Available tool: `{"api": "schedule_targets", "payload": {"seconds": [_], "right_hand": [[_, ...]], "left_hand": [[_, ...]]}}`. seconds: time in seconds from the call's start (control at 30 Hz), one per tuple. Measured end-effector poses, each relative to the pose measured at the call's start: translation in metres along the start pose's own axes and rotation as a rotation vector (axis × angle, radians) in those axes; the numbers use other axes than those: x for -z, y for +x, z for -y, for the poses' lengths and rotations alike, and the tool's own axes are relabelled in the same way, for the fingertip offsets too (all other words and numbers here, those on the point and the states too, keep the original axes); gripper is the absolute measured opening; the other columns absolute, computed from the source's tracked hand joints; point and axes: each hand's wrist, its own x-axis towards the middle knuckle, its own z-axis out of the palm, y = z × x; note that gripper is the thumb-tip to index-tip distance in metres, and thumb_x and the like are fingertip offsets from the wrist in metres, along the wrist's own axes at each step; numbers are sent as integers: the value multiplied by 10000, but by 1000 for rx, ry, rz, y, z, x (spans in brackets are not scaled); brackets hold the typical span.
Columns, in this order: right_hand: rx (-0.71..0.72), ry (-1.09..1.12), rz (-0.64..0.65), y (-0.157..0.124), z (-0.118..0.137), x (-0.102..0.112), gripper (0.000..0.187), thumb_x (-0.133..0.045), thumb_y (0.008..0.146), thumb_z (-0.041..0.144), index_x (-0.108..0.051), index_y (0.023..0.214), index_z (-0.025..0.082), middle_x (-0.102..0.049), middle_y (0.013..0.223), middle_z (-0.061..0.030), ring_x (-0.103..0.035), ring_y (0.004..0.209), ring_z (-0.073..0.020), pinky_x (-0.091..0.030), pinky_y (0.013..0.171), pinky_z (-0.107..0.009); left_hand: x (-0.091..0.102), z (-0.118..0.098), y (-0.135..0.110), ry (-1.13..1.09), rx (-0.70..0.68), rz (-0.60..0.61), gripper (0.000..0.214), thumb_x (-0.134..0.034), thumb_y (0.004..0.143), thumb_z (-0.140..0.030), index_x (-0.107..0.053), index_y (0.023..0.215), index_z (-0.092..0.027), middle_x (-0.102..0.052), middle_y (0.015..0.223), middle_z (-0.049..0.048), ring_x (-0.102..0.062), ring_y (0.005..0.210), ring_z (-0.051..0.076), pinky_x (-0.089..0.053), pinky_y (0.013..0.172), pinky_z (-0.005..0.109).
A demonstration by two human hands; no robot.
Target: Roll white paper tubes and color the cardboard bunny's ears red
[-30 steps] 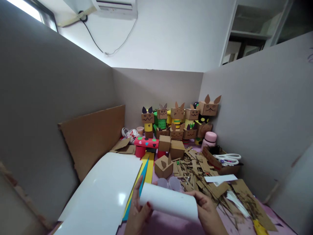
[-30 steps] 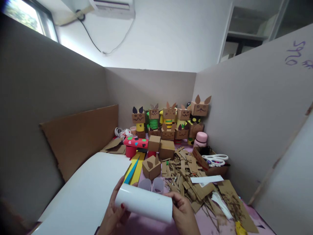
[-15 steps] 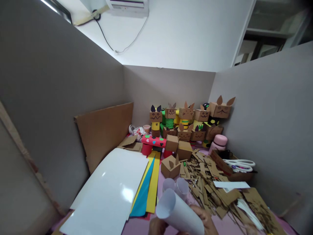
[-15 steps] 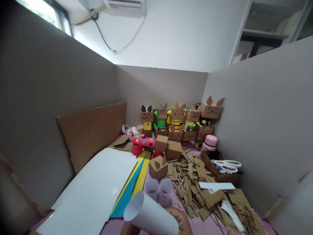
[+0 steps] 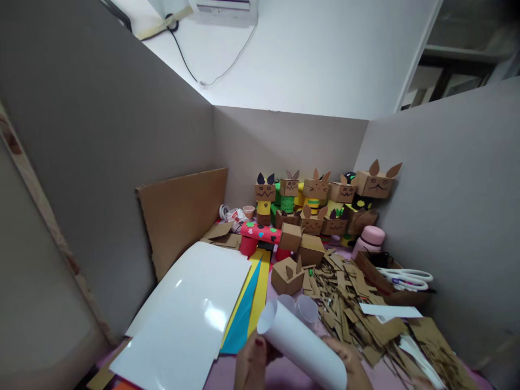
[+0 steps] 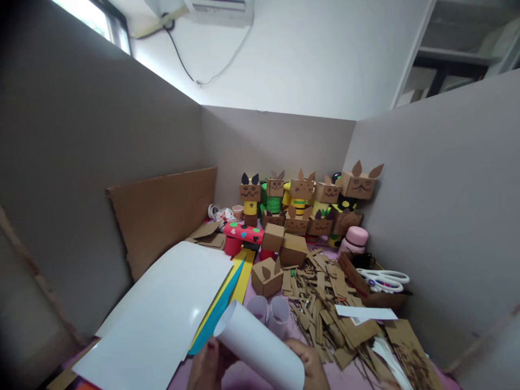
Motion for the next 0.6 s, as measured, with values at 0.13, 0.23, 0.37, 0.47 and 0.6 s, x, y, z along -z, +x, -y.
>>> {"api": "schedule_targets", "payload": {"seconds": [0.13,0.23,0.37,0.47,0.6], "right_hand": [[1,-27,-42,4,13,12,82,-597,494,209,-667,487,168,-495,434,32,-353,477,-114,-252,486,-231],[5,-50,-36,5,24,22,49,-605,482,181,-643,466,155,-488,438,32,-361,489,-113,-261,492,-227],[-31,-58,-46,4,39,32,46,-596,473,156,-640,487,150,-519,467,27,-397,501,-118,-285,493,-220],[-76,-33,-41,3,47,36,89,-589,495,191,-646,558,165,-561,519,24,-427,500,-121,-322,488,-217],[-100,-80,43,2,48,37,94,-571,500,160,-620,580,164,-547,524,41,-423,494,-104,-303,475,-192]], "left_hand": [[2,-24,13,-37,120,28,438,-760,603,-596,-709,691,-170,-695,637,42,-659,633,194,-497,572,247],[7,-30,20,-1,216,124,354,-773,609,-499,-715,732,-173,-676,642,20,-643,588,159,-468,529,213],[14,-23,30,236,300,296,154,-750,596,-300,-682,610,-162,-638,511,5,-570,463,120,-393,464,185],[15,-16,36,313,313,375,31,-710,566,-173,-687,583,-160,-619,453,-7,-508,405,96,-332,434,176],[13,-10,40,313,307,346,67,-694,575,-195,-709,626,-155,-633,515,-6,-485,441,96,-338,448,184]]}}
